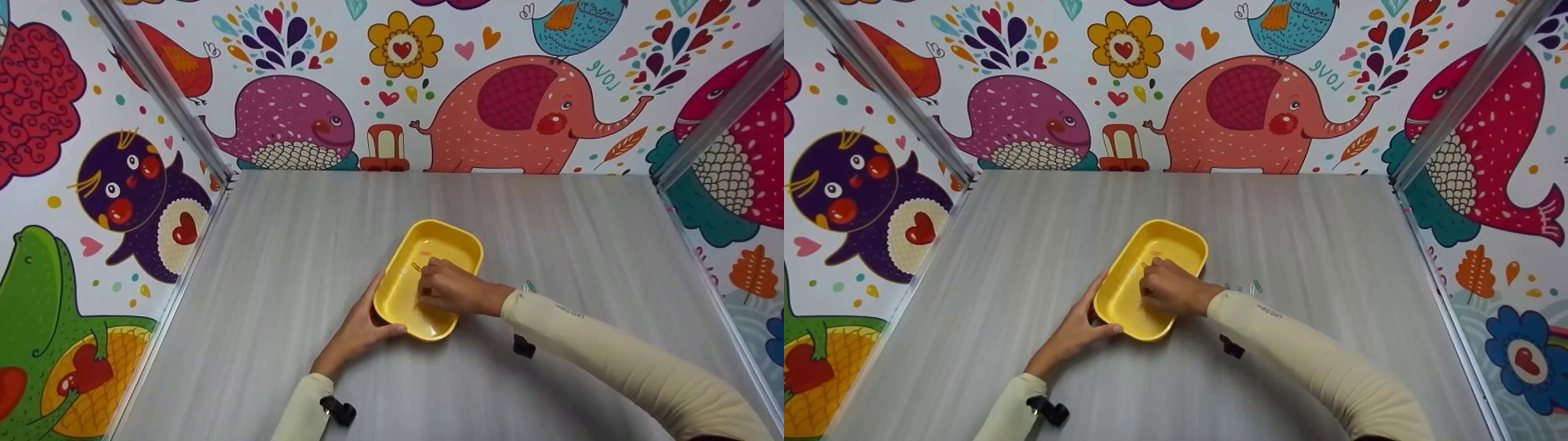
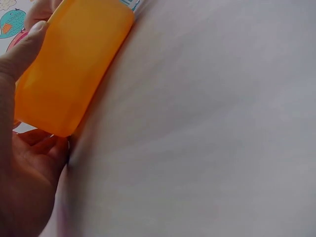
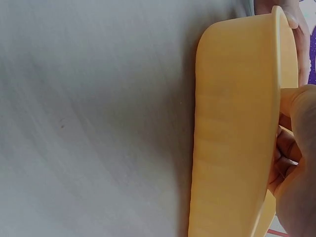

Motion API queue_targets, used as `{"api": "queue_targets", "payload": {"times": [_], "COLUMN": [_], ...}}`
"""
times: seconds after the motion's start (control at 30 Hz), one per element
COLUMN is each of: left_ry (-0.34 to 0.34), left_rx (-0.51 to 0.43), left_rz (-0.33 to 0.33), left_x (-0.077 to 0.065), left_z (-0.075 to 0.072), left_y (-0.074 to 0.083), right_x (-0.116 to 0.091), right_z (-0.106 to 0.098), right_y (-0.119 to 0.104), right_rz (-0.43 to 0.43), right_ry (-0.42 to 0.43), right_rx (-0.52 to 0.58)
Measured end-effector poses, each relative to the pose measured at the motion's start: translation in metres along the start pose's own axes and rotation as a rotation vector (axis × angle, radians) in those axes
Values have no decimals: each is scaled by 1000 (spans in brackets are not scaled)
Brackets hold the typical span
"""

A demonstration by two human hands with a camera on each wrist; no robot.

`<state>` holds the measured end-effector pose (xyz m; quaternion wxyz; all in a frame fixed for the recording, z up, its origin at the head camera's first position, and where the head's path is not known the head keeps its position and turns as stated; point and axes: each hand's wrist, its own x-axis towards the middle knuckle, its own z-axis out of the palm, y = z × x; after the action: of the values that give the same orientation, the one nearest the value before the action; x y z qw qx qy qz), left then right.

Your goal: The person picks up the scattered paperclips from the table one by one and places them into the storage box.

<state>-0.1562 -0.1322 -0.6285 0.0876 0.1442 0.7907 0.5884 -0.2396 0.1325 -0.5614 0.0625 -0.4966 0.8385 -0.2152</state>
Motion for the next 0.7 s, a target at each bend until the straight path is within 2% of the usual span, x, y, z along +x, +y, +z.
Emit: {"api": "queue_targets", "payload": {"times": [0.53, 0.7], "left_ry": [-4, -5], "left_rx": [7, 6], "left_rz": [8, 12], "left_x": [-1, 0], "left_z": [0, 0], "left_y": [2, 0], "right_x": [11, 14], "right_z": [12, 9], "right_y": [-3, -5], "right_rz": [-30, -20], "right_ry": [-12, -15], "right_rx": [10, 1]}}
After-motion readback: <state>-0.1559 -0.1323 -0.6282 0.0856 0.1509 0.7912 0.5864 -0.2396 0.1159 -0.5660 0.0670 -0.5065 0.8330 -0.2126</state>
